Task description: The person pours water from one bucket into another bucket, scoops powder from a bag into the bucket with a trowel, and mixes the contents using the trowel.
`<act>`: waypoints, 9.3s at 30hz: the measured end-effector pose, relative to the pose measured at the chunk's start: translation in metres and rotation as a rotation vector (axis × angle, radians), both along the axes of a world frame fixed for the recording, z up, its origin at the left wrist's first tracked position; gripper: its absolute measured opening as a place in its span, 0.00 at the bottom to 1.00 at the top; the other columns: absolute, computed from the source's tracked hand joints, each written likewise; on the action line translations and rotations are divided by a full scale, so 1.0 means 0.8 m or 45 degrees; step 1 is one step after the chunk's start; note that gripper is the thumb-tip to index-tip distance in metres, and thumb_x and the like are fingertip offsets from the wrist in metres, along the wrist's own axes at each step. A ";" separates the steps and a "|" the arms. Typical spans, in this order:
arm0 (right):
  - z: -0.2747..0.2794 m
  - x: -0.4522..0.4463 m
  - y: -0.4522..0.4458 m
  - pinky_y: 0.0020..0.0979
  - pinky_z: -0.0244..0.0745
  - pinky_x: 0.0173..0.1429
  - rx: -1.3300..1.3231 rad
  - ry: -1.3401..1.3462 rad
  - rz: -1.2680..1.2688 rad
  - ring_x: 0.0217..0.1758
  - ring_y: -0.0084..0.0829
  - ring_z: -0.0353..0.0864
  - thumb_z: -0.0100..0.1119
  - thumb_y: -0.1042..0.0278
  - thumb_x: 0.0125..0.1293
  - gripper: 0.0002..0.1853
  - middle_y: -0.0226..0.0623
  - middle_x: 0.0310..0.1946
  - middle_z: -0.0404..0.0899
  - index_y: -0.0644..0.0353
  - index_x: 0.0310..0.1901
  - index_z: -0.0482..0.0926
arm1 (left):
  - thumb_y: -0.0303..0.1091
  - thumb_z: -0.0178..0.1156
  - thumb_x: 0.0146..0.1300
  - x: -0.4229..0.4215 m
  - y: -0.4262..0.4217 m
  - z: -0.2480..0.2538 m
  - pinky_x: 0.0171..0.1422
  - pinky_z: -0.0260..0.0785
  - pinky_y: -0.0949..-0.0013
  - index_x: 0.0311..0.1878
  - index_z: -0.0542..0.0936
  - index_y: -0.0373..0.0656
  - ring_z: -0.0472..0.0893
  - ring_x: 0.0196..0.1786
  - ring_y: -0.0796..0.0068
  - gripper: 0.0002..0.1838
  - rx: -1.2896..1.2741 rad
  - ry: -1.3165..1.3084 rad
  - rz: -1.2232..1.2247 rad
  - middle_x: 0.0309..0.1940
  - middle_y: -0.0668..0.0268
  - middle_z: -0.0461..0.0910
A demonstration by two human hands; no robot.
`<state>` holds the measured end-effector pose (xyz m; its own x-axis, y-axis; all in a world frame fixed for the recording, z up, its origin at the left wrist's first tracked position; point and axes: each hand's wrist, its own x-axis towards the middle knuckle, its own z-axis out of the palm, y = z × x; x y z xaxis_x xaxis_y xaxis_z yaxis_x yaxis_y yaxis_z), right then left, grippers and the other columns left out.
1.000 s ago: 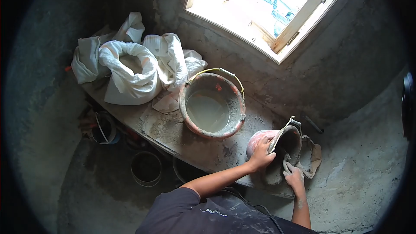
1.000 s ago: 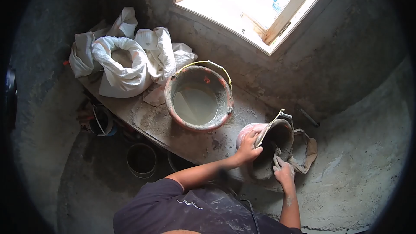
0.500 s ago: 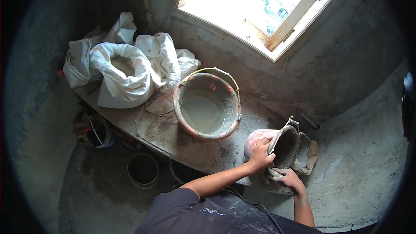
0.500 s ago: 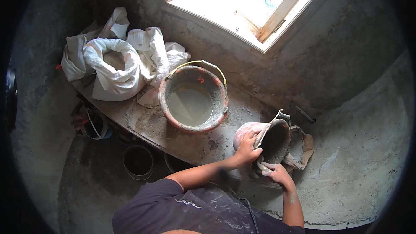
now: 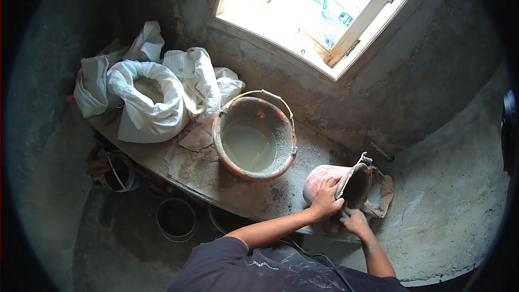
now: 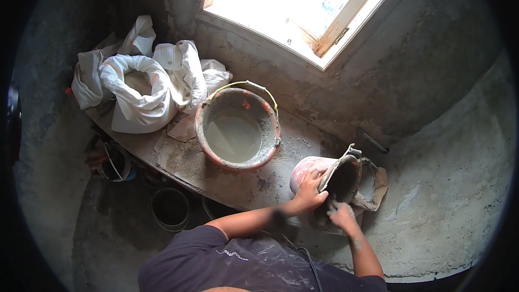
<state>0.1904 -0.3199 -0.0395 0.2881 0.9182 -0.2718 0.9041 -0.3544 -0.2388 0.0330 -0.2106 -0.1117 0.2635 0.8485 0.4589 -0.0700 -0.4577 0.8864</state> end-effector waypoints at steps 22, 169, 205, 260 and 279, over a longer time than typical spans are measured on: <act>0.042 0.060 0.018 0.37 0.75 0.65 0.046 -0.090 0.139 0.60 0.44 0.85 0.71 0.60 0.59 0.30 0.54 0.56 0.84 0.62 0.63 0.80 | 0.38 0.62 0.51 0.004 -0.017 -0.005 0.76 0.57 0.47 0.68 0.76 0.38 0.67 0.68 0.43 0.37 -0.047 -0.084 0.008 0.61 0.46 0.73; 0.004 0.085 0.012 0.47 0.81 0.51 0.108 -0.166 0.285 0.48 0.55 0.86 0.65 0.66 0.57 0.26 0.55 0.48 0.85 0.63 0.59 0.81 | 0.29 0.58 0.50 0.020 -0.018 0.026 0.73 0.64 0.57 0.57 0.79 0.27 0.76 0.63 0.49 0.28 -0.237 -0.162 0.131 0.58 0.44 0.79; 0.034 0.069 -0.037 0.30 0.73 0.65 -0.156 0.734 0.198 0.56 0.27 0.81 0.71 0.67 0.60 0.30 0.45 0.55 0.86 0.72 0.63 0.77 | 0.29 0.59 0.52 0.032 -0.043 0.034 0.75 0.61 0.55 0.63 0.78 0.34 0.71 0.68 0.48 0.31 -0.087 -0.100 0.050 0.63 0.50 0.75; 0.040 0.073 -0.006 0.34 0.77 0.59 0.122 0.269 0.062 0.53 0.40 0.88 0.68 0.65 0.60 0.27 0.51 0.50 0.87 0.60 0.62 0.81 | 0.30 0.59 0.46 0.029 -0.021 0.025 0.72 0.63 0.59 0.56 0.81 0.29 0.73 0.64 0.53 0.30 -0.213 -0.175 0.113 0.57 0.51 0.76; -0.022 0.104 0.004 0.38 0.79 0.46 -0.057 0.564 0.358 0.39 0.37 0.88 0.64 0.61 0.55 0.21 0.47 0.40 0.88 0.56 0.51 0.87 | 0.30 0.62 0.51 0.031 0.000 -0.012 0.74 0.63 0.55 0.59 0.77 0.25 0.76 0.62 0.51 0.30 -0.301 -0.174 0.161 0.56 0.48 0.76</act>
